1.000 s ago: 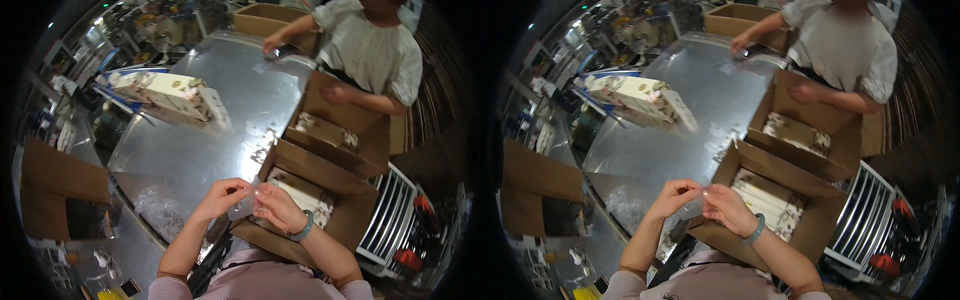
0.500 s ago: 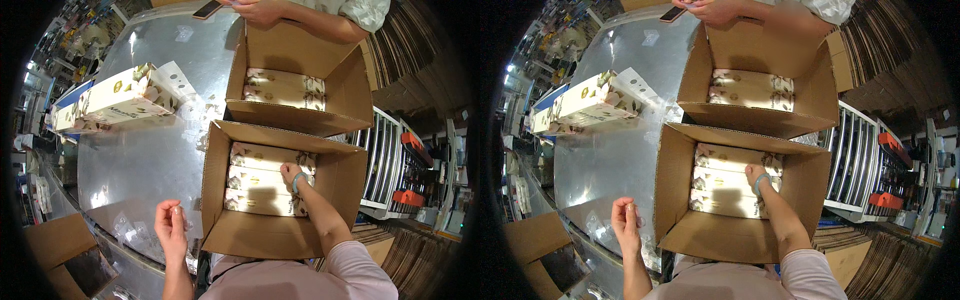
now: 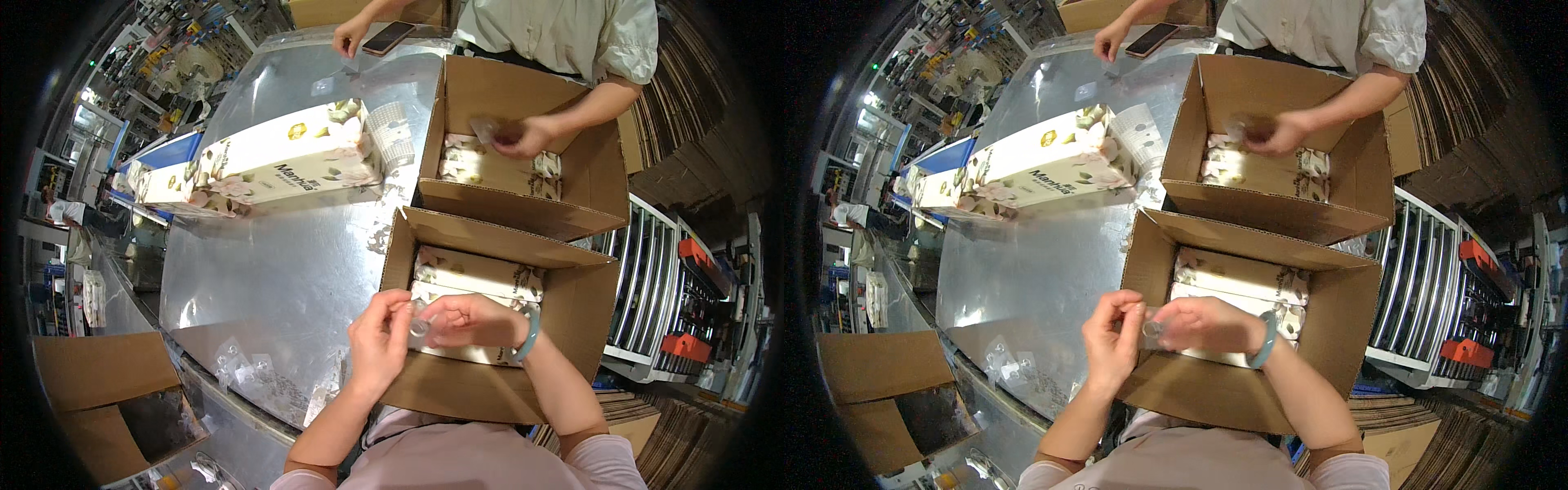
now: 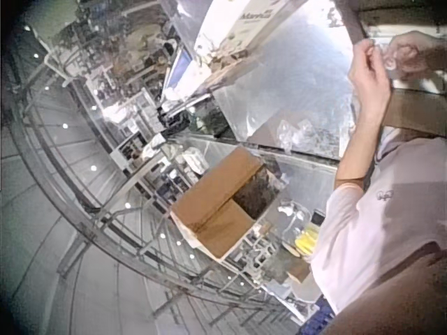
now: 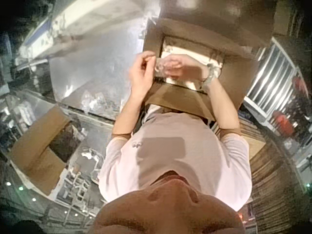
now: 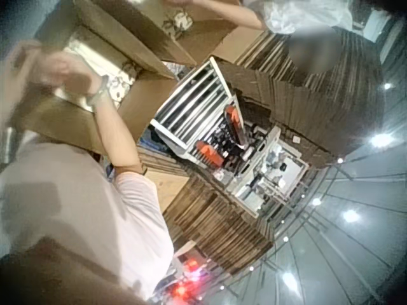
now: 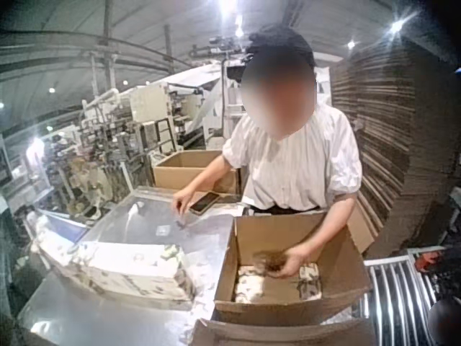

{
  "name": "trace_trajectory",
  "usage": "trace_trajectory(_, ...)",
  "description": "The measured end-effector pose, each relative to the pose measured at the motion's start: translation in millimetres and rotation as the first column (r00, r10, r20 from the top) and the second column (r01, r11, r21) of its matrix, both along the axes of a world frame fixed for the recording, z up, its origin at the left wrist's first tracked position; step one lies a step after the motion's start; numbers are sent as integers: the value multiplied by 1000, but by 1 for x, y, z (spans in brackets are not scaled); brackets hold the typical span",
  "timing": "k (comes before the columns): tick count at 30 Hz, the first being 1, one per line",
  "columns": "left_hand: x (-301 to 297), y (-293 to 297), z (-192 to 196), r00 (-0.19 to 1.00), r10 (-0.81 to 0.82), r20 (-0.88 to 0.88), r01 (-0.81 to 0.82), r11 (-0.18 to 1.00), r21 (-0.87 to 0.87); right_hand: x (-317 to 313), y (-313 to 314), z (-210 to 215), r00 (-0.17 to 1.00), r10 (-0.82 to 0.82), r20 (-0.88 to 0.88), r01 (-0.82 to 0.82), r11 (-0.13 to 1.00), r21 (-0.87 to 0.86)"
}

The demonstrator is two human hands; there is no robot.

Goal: The person places packaged tissue boxes into cardboard boxes at a factory workstation, arranges them, and moves the filled boxes onto a conveyor belt.

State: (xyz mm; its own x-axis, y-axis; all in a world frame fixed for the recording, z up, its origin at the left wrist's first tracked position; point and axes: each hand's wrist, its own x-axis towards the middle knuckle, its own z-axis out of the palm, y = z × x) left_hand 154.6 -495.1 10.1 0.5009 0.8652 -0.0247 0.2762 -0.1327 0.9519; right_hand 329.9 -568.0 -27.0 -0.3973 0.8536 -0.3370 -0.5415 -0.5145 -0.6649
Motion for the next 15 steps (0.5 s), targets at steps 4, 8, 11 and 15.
trace_trajectory(4,-4,5,1,998,51,-33,-47,993,112,9,11,-51,897,-128,424,142,990,-2)
trace_trajectory(8,-45,19,-10,989,119,-90,-113,991,71,37,-9,-192,461,-50,886,406,899,-161)
trace_trajectory(11,-80,27,-21,967,239,-92,-234,970,70,35,-12,-234,208,37,977,434,892,-126)
trace_trajectory(15,-124,34,-16,915,351,-198,-340,936,88,27,22,-199,2,380,925,247,896,-369)
